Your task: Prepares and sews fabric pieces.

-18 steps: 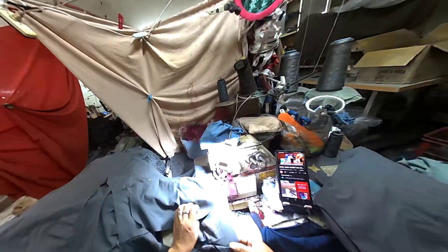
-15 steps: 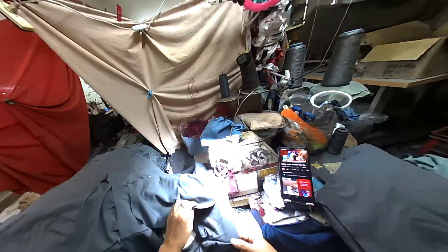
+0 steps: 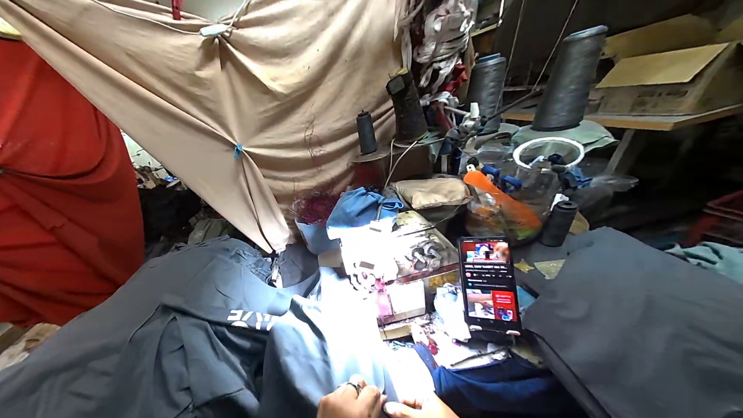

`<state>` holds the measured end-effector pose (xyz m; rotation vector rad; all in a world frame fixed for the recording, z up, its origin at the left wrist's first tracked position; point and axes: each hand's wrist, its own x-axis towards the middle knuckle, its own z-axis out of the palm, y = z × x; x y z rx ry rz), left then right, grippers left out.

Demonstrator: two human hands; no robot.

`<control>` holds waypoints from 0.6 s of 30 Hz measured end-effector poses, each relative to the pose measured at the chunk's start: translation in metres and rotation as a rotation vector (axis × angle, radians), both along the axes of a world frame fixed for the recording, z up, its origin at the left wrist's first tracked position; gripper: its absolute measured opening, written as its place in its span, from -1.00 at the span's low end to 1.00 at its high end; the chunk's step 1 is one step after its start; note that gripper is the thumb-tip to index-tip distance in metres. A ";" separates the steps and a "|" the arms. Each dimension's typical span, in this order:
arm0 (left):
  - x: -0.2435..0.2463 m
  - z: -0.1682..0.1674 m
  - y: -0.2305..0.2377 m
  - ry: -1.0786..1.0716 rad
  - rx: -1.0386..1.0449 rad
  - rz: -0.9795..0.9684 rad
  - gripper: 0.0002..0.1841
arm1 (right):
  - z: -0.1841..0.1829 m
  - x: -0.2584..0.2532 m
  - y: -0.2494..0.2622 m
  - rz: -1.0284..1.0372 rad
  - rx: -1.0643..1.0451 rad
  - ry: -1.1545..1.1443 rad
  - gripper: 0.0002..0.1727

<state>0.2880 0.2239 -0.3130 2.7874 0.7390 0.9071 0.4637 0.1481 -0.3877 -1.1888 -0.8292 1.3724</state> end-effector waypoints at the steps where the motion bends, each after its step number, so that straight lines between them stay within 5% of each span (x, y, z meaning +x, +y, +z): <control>1: 0.003 -0.001 0.002 -0.003 -0.002 0.013 -0.84 | 0.000 0.001 0.002 -0.008 -0.005 -0.005 -0.82; 7: 0.043 0.008 0.034 -0.061 0.118 0.109 -0.86 | 0.013 0.015 0.043 -0.081 0.165 -0.002 -0.81; 18: 0.081 0.017 0.061 -0.052 0.030 0.245 -0.78 | 0.043 0.021 0.077 -0.212 0.113 -0.042 -0.75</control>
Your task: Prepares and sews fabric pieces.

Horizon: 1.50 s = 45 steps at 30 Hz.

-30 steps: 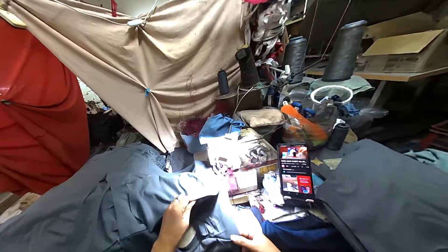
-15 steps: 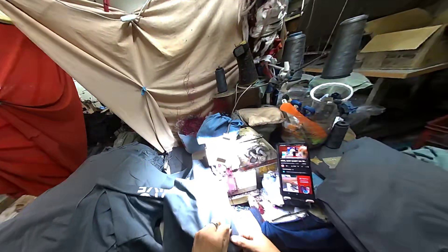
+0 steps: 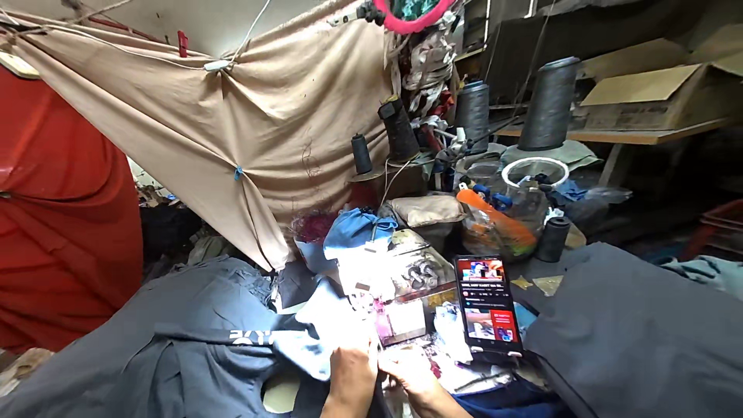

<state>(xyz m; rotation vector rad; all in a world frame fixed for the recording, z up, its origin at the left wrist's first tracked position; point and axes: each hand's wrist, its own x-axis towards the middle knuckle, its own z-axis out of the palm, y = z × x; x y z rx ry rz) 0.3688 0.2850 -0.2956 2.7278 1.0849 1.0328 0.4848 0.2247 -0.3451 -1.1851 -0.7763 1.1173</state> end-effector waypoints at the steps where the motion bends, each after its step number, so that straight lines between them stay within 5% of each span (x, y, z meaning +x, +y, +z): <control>1: 0.004 0.008 0.003 0.041 -0.099 0.028 -0.74 | 0.004 0.001 0.002 -0.013 -0.008 0.002 -0.77; 4: 0.017 0.030 0.026 0.112 -0.421 0.073 -0.62 | 0.014 0.002 0.012 -0.091 0.004 0.011 -0.83; 7: 0.007 0.030 0.052 -0.007 -0.494 -0.050 -0.52 | 0.015 0.003 0.018 -0.132 0.038 0.031 -0.87; 10: -0.022 0.057 0.064 0.162 -0.552 -0.115 -0.56 | 0.010 0.005 0.011 -0.099 0.022 -0.074 -0.83; 14: -0.045 0.053 0.052 0.034 -0.463 -0.204 -0.68 | 0.000 0.004 -0.007 -0.019 0.028 -0.187 -0.88; 20: -0.032 0.008 -0.024 0.040 -0.193 -0.036 -0.79 | -0.014 -0.001 -0.021 0.021 0.064 -0.140 -0.90; 25: -0.013 -0.004 -0.031 0.053 -0.025 0.048 -0.80 | -0.013 -0.001 -0.019 0.010 0.061 -0.134 -0.79; 35: 0.024 0.043 0.032 0.191 -0.472 0.138 -0.56 | 0.018 0.004 0.018 -0.156 0.018 -0.149 -0.76; 37: 0.012 0.041 0.036 0.152 -0.486 0.075 -0.55 | 0.017 0.004 0.013 -0.151 -0.003 -0.188 -0.80; 41: -0.040 0.051 0.010 0.402 -0.497 0.121 -0.47 | 0.002 0.006 -0.020 -0.128 0.096 -0.332 -0.81; 45: -0.091 -0.005 -0.002 0.015 -0.128 -0.084 -0.72 | -0.006 0.002 -0.053 -0.124 0.117 -0.173 -0.85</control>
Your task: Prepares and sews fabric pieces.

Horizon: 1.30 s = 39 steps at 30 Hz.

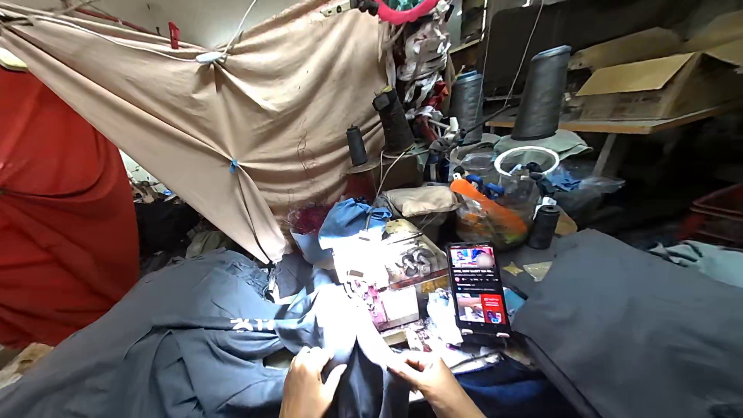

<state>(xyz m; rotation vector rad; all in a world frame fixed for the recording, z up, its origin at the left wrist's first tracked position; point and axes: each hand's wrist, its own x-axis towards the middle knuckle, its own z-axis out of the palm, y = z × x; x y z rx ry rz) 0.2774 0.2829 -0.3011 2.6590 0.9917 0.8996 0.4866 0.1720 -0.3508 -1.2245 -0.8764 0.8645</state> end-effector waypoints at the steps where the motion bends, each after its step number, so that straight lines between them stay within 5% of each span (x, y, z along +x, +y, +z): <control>1: -0.003 -0.009 -0.004 -0.125 0.040 -0.028 -0.76 | 0.000 -0.001 -0.005 0.023 -0.019 0.044 -0.87; 6: 0.011 -0.030 -0.031 -0.429 0.106 -0.138 -0.90 | 0.001 -0.019 -0.019 0.091 -0.062 0.233 -0.92; 22: 0.016 -0.051 -0.025 -0.390 0.184 -0.450 -0.94 | -0.010 -0.027 -0.027 0.131 -0.025 0.240 -0.91; 35: 0.017 -0.052 -0.029 -0.316 0.328 -0.515 -0.89 | -0.006 -0.028 -0.025 0.124 -0.036 0.247 -0.85; 37: 0.021 -0.057 -0.031 -0.353 0.411 -0.448 -0.84 | -0.006 -0.028 -0.022 0.102 0.002 0.251 -0.82; 39: 0.027 -0.061 -0.030 -0.278 0.506 -0.261 -0.56 | 0.000 -0.028 -0.021 0.099 0.030 0.231 -0.83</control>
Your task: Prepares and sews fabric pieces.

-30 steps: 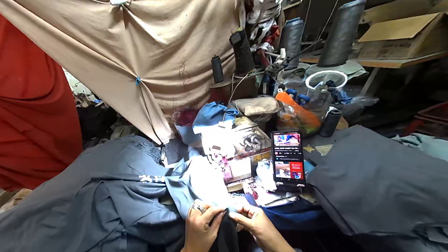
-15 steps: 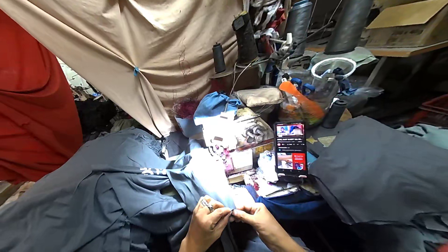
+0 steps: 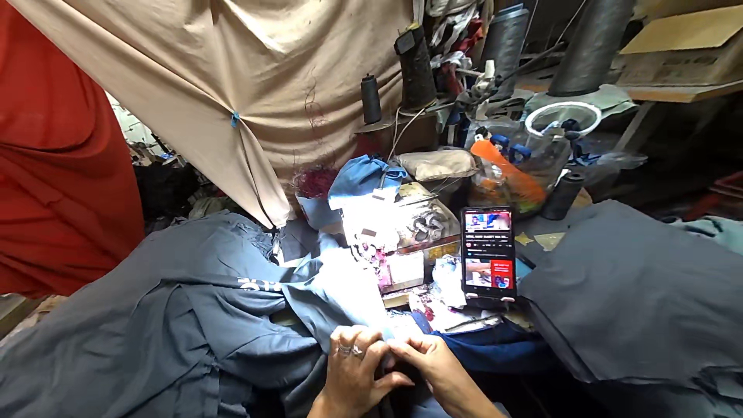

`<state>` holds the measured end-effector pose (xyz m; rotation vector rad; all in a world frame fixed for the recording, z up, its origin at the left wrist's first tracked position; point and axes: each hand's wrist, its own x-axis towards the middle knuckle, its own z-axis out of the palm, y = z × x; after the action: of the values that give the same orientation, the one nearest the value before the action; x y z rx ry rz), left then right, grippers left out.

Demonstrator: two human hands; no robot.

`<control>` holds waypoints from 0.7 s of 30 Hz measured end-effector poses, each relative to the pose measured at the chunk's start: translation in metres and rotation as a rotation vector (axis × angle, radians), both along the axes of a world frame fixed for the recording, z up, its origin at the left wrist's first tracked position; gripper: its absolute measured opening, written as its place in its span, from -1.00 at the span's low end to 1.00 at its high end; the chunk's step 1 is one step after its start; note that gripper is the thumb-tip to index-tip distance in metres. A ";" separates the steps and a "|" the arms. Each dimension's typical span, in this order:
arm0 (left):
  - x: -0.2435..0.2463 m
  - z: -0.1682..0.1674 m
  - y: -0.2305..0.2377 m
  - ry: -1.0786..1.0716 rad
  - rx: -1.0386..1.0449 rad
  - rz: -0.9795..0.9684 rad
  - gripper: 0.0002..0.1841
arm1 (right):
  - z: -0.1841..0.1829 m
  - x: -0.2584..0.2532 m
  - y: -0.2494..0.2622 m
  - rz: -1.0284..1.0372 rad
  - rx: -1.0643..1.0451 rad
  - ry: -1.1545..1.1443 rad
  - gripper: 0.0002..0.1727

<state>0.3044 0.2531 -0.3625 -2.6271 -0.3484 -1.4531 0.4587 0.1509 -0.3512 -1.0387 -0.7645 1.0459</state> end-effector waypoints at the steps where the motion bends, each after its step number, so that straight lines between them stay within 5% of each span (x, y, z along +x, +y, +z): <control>1: 0.004 -0.001 0.005 0.021 0.025 0.096 -0.50 | 0.003 0.000 0.000 -0.010 0.010 -0.035 -0.84; 3: 0.011 0.001 0.018 0.059 0.070 0.236 -0.63 | 0.002 -0.002 0.001 -0.052 0.012 -0.154 -0.85; 9: 0.032 0.031 0.032 0.293 0.008 0.492 -0.45 | -0.023 -0.004 0.003 -0.046 -0.061 -0.285 -0.81; 21: 0.031 0.048 0.048 0.468 -0.128 0.428 -0.44 | -0.001 0.014 0.054 -0.183 -0.005 -0.340 -0.86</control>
<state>0.3352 0.3012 -0.3147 -2.6521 -0.8956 -0.6854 0.4723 0.2047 -0.3520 -1.2841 -0.9197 0.7237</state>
